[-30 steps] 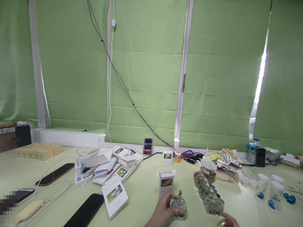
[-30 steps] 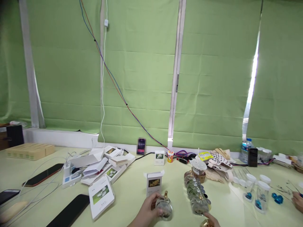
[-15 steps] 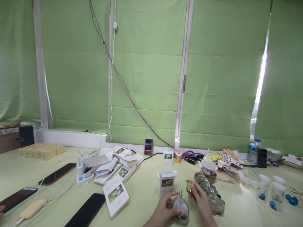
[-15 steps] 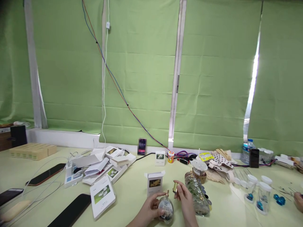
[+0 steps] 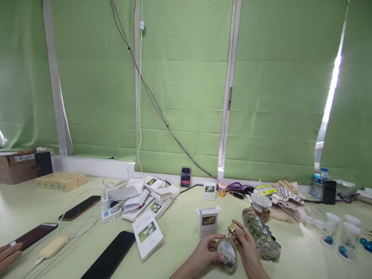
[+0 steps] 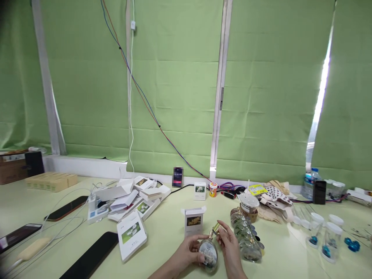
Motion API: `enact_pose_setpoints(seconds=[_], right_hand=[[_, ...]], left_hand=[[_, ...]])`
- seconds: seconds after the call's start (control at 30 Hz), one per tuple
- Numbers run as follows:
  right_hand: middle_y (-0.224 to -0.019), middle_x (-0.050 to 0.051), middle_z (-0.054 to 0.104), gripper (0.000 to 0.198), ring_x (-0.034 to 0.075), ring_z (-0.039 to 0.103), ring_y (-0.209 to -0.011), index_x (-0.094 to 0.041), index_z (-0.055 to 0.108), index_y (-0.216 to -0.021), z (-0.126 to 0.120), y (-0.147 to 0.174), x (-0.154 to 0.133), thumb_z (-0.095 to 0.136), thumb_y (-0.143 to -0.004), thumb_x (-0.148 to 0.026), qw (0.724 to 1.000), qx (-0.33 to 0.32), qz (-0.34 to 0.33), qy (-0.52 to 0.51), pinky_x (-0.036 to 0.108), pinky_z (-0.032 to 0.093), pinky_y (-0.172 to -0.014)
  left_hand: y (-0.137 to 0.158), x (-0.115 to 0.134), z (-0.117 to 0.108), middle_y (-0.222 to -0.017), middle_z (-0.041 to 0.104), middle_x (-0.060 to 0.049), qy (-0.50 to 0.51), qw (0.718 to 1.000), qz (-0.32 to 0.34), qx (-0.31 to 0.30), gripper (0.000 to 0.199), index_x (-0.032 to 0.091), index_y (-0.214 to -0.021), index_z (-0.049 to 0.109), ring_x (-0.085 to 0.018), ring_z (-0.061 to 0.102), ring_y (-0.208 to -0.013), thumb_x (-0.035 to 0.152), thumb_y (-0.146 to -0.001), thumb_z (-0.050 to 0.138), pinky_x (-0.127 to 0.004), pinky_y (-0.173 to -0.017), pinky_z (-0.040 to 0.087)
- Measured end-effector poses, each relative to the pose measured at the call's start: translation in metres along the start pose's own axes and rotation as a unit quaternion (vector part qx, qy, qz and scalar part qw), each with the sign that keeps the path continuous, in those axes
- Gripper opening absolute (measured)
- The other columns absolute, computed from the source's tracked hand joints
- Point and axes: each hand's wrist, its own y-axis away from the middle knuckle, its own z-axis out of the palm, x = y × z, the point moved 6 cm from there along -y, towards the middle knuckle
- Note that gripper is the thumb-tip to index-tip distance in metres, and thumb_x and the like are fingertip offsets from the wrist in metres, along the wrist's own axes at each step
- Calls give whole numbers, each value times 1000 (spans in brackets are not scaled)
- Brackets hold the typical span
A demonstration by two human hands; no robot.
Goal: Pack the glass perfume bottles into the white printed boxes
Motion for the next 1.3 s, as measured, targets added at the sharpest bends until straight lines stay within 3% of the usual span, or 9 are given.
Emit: enact_pose_setpoints(seconds=[0.1,0.4,0.57,0.67,0.77,0.83,1.0,1.13,1.3], right_hand=[[-69,-2,70,45,9,57,-57,-20,72,-95,1,-2,2,84,-58,-42,1000,-3,0,-5,18,47,-53],[-87,6,74,42,21,66,-82,-17,74,-95,16,4,6,78,-66,-46,997,-72,29,5,31,52,-75],[-102,7,70,47,22,65,-89,-22,65,-109,23,12,7,67,-75,-53,989,-141,9,46,33,50,-76],[-103,7,67,78,23,65,-84,-26,46,-128,31,21,8,79,-62,-49,976,-197,-22,92,33,50,-73],[-97,6,66,121,25,66,-80,-27,12,-143,40,29,15,86,-49,-44,961,-254,18,113,34,49,-67],[-95,5,63,128,25,65,-81,-26,4,-144,41,31,16,86,-47,-45,955,-264,27,131,33,47,-67],[-88,0,57,120,21,61,-74,-27,10,-141,39,30,12,85,-48,-42,954,-255,29,157,29,44,-61],[-89,1,61,112,18,60,-69,-27,15,-137,40,32,11,84,-50,-39,951,-264,45,151,27,44,-58],[-85,2,66,109,17,59,-62,-21,16,-136,41,35,6,83,-52,-39,949,-264,54,163,26,43,-54]], left_hand=[[0,2,4,-72,66,0,-7,999,8,-33,73,20,-105,70,-18,60,-69,34,-37,92,-29,-65,45],[-7,-1,-1,-67,66,-1,3,999,28,-29,73,15,-104,68,-14,58,-62,33,-37,93,-23,-58,41],[-2,5,5,-67,67,-1,44,999,21,-19,70,17,-104,62,-16,61,-59,34,-43,92,-24,-54,46],[0,9,8,-74,70,-4,47,998,22,-26,72,19,-111,57,-18,63,-61,34,-49,90,-25,-52,47],[0,8,5,-80,71,-6,37,998,32,-25,77,18,-117,56,-20,66,-69,34,-50,90,-24,-56,46],[-1,6,2,-79,72,-6,27,999,37,-27,81,18,-121,56,-20,66,-71,35,-49,90,-25,-59,46],[-2,7,-1,-87,74,-9,5,999,46,-23,80,16,-121,61,-22,66,-79,34,-48,91,-30,-71,46],[2,15,9,-100,74,-10,16,996,53,-69,77,18,-119,64,-26,66,-88,33,-48,90,-35,-79,46],[5,18,14,-102,73,-10,13,995,45,-86,78,20,-120,64,-28,66,-87,32,-47,90,-38,-78,49]])
